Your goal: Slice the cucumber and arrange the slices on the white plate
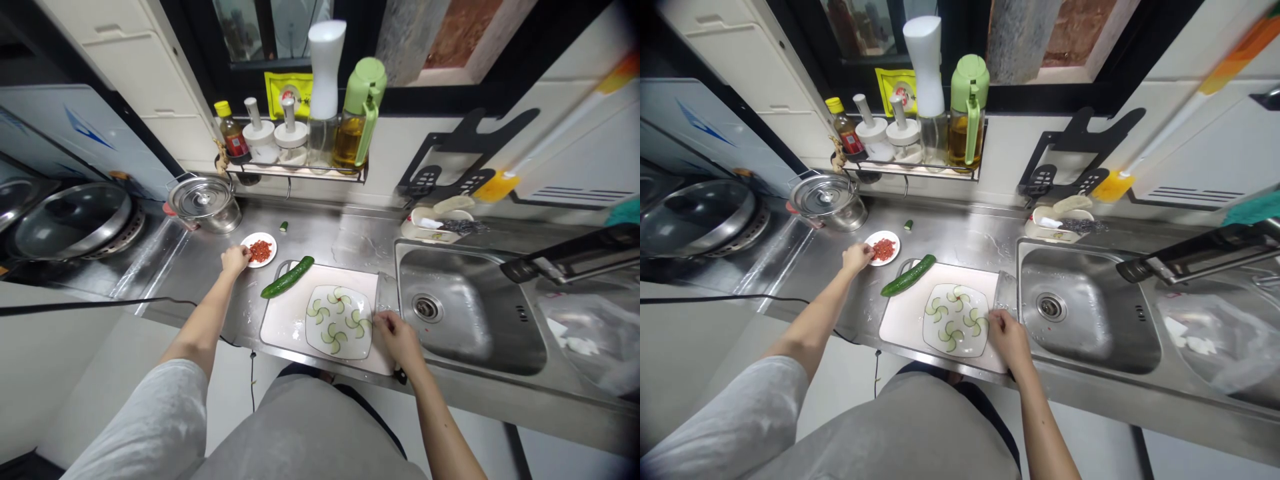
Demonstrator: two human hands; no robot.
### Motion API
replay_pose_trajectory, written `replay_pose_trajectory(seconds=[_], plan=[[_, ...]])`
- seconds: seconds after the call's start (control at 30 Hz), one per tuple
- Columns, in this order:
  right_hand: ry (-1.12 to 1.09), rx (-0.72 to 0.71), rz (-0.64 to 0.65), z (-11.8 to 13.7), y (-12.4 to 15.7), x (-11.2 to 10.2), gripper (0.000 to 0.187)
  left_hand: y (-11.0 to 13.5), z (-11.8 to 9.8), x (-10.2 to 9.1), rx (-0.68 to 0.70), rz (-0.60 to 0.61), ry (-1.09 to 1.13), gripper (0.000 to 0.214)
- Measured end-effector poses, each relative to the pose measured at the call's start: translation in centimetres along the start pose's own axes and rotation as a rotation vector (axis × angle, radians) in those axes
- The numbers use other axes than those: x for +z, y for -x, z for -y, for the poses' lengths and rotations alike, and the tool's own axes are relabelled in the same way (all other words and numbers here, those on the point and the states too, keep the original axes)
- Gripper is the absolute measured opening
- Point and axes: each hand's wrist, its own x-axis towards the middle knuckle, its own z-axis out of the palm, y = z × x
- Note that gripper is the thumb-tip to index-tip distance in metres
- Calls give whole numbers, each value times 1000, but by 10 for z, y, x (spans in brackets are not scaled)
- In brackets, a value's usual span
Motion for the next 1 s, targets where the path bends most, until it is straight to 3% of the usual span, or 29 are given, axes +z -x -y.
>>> replay_pose_trajectory(seconds=[0.17,0.4,0.8,0.87,1.0], plan=[[-12,-5,5,-1,1,-1,35,1,3,-4,-67,-6,93,29],[17,-1,22,1,-2,0,37,3,5,-8,-37,-2,90,35],[60,-3,53,2,-1,1,38,14,-1,-14,211,-66,-84,23],[64,-2,52,2,0,2,38,14,-1,-11,172,-68,14,18],[65,9,41,2,2,1,36,13,0,-4,-65,-56,540,12]])
